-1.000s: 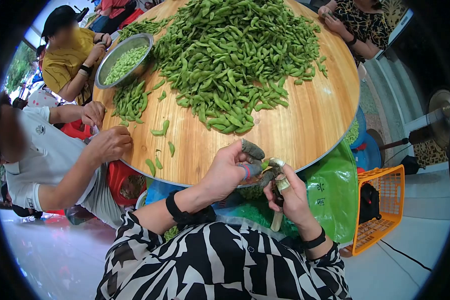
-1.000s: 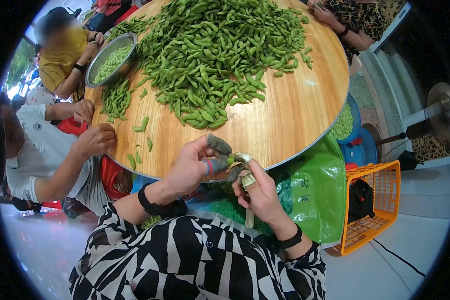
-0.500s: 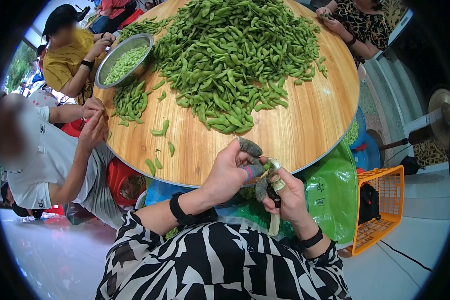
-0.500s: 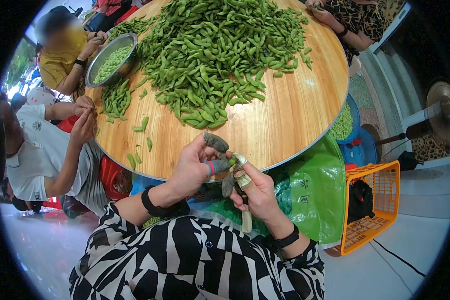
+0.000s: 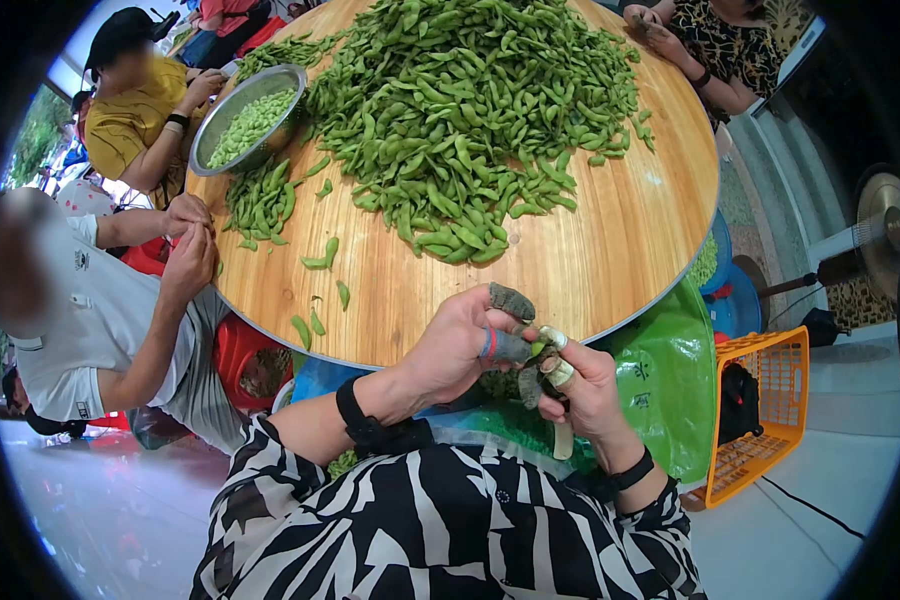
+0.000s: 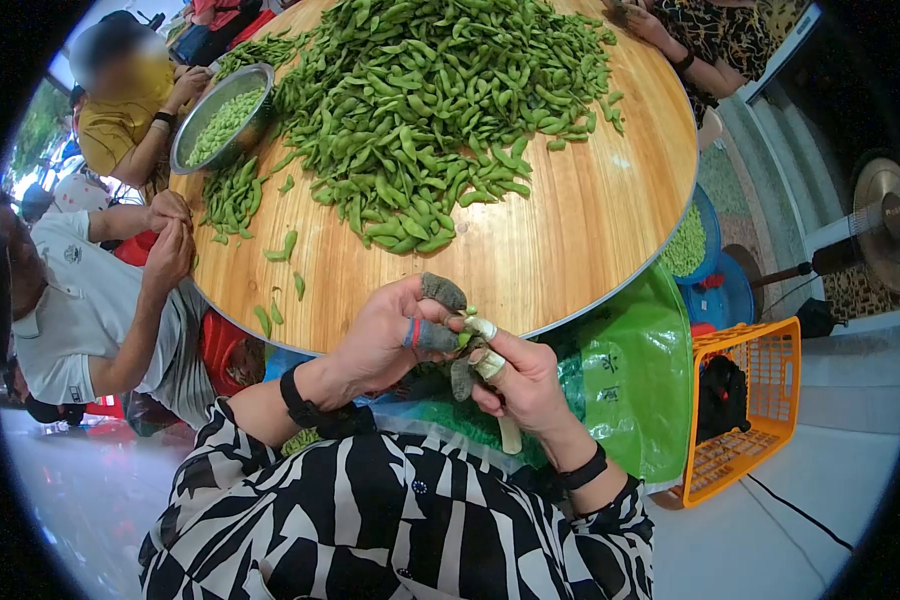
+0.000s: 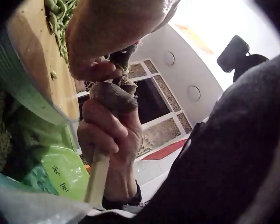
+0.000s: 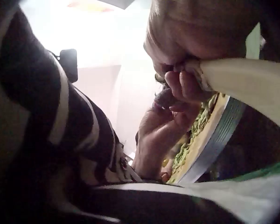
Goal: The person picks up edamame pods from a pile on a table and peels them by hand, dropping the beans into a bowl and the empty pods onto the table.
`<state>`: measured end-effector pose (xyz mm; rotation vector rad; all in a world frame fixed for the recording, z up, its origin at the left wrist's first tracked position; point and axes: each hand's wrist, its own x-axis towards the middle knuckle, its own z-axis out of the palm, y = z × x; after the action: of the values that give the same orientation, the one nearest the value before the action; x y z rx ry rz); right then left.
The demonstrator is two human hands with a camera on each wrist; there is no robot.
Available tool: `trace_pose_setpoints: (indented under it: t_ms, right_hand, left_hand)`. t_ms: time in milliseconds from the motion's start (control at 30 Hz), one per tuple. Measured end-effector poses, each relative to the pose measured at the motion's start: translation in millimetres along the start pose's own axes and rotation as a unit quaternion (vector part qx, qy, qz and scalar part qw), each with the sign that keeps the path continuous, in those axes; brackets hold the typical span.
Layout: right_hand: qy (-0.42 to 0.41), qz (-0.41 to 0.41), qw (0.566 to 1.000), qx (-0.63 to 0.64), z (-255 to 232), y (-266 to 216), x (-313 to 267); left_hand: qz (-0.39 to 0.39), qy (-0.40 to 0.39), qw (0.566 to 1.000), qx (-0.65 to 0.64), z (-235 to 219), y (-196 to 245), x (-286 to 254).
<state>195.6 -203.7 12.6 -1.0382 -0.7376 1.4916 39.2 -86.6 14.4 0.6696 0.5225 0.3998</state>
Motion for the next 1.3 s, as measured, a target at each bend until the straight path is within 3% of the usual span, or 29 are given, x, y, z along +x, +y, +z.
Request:
trace_pose_setpoints:
  t_ms: [67,100,133,267,333,567,633,700,767,833,867,900,967,1033,1100,1167,1200,1300]
  right_hand:
    - [-0.007,0.009,0.999,0.032,-4,2,0]
    - [-0.014,-0.079,0.989,-0.126,-8,8,2]
    - [-0.020,-0.164,0.946,-0.279,-11,11,2]
    - [-0.027,-0.127,0.958,-0.256,-14,6,-2]
    - [0.032,-0.071,0.989,-0.122,-11,5,-4]
    - [0.030,-0.016,0.995,-0.089,-5,0,-1]
    - [0.045,-0.053,0.977,-0.201,-6,8,2]
    - [0.050,-0.090,0.962,-0.253,-6,8,3]
    - [-0.025,-0.121,0.918,-0.376,-10,-2,-1]
    - [-0.036,-0.123,0.922,-0.364,-20,1,-4]
    - [-0.026,-0.110,0.913,-0.391,-26,2,-7]
    - [-0.016,-0.097,0.903,-0.418,-30,3,-8]
    - [0.007,-0.082,0.906,-0.414,-32,2,-10]
    - [0.037,-0.136,0.840,-0.524,-27,-10,-6]
    - [0.057,-0.155,0.830,-0.532,-20,-13,4]
    - [0.046,-0.166,0.753,-0.635,-14,-18,15]
    - [0.048,-0.169,0.753,-0.635,-10,-18,21]
    - [0.056,-0.209,0.721,-0.659,-6,-10,37]
  left_hand:
    - [-0.013,-0.003,1.000,-0.017,-4,-2,5]
    - [-0.025,-0.006,0.999,-0.033,-6,-4,7]
    - [-0.025,-0.006,0.999,-0.033,-6,-6,7]
    - [-0.019,-0.012,1.000,0.013,-3,-7,5]
    - [-0.023,-0.015,0.999,0.019,-1,-6,5]
    - [-0.006,-0.010,0.996,0.092,-1,-13,6]
    - [0.024,0.002,0.994,0.103,-1,-16,4]
    - [0.031,0.023,0.980,0.197,1,-16,1]
    - [0.000,0.002,0.982,0.189,-3,-2,-12]
    - [-0.020,-0.024,0.868,0.495,-4,32,-36]
    - [0.060,-0.037,0.764,0.641,-10,44,-49]
    - [0.138,-0.048,0.630,0.762,-19,56,-62]
    - [-0.012,-0.026,0.501,0.865,-37,71,-92]
    - [-0.036,-0.035,0.489,0.871,-43,88,-107]
    - [-0.059,-0.043,0.474,0.877,-40,98,-109]
    - [-0.052,-0.064,0.454,0.887,-36,110,-97]
    - [-0.050,-0.064,0.452,0.888,-37,114,-88]
    - [0.072,-0.043,0.488,0.869,-38,113,-49]
